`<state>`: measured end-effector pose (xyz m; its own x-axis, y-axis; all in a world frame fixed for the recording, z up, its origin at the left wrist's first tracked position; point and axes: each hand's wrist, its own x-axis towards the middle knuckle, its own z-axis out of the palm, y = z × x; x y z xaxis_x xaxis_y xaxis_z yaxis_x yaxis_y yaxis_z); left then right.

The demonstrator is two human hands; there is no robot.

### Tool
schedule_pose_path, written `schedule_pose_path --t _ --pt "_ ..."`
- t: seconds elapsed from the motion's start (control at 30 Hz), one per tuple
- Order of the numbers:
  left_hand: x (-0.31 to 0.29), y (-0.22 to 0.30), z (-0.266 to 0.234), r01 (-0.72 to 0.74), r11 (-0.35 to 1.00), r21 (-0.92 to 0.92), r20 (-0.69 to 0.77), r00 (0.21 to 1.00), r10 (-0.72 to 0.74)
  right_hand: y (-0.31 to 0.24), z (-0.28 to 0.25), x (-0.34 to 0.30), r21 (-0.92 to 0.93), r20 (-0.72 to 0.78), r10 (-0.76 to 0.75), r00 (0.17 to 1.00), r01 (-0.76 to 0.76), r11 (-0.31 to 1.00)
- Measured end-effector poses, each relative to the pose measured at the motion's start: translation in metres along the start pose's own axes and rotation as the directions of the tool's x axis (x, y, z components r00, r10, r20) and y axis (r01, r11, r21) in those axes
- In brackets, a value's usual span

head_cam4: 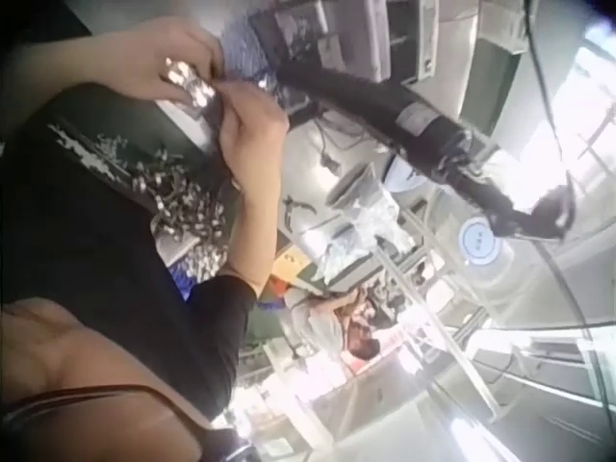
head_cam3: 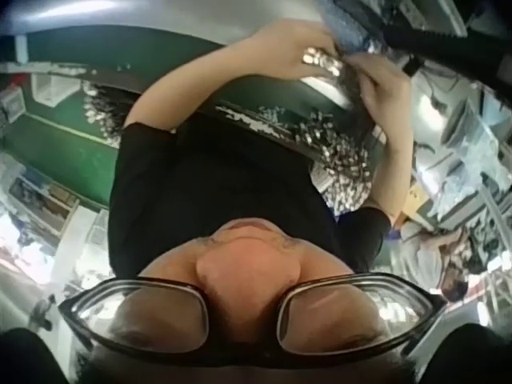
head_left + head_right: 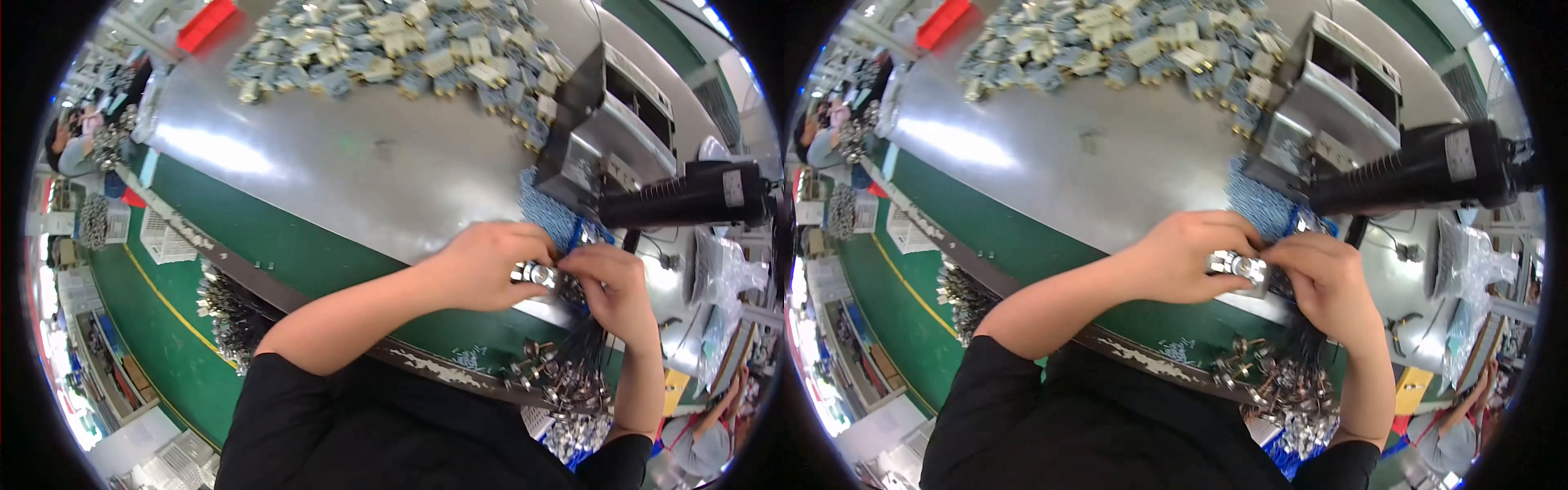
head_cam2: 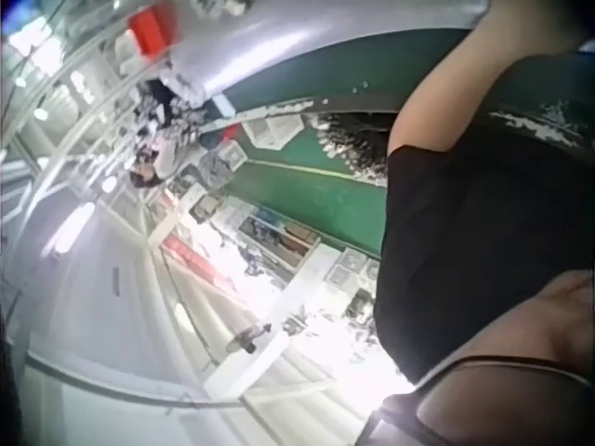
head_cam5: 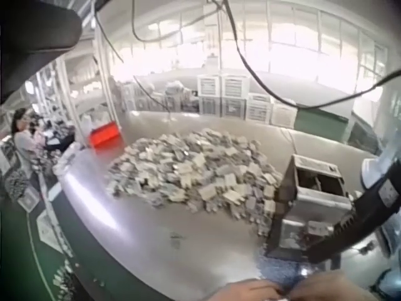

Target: Assembling electronics by attaching connectors to wire bundles and securing them with a power tool.

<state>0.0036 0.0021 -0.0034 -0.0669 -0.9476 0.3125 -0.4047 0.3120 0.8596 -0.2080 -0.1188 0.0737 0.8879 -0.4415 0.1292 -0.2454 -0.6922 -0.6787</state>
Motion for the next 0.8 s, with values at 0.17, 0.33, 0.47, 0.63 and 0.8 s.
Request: schedule_pose_path --t 0.17,0.33,0.47,0.63,0.8 --pt "-0.004 0.002 0.0 -0.006 1.0 -0.004 0.004 1.0 0.006 -0.014 -0.002 0.007 0.021 0.075 0.048 0.996 -0.05 0.999" --pt "-0.007 0.005 -0.002 -0.011 1.0 0.016 0.012 1.0 0.011 -0.026 -0.004 0.012 0.138 0.021 0.32 0.947 -0.32 0.937" --pt "-0.007 0.006 -0.004 -0.014 1.0 0.012 0.047 0.999 0.013 -0.018 -0.007 0.013 0.02 0.107 0.091 0.99 -0.094 0.995" --pt "0.001 -0.004 -0.002 -0.069 0.995 -0.07 0.068 0.995 0.074 -0.005 -0.008 0.003 0.017 0.128 0.103 0.986 -0.106 0.994" --pt "0.001 0.0 -0.008 -0.03 0.996 -0.084 0.066 0.997 0.036 -0.021 -0.015 0.02 0.113 0.11 0.181 0.977 -0.193 0.975"
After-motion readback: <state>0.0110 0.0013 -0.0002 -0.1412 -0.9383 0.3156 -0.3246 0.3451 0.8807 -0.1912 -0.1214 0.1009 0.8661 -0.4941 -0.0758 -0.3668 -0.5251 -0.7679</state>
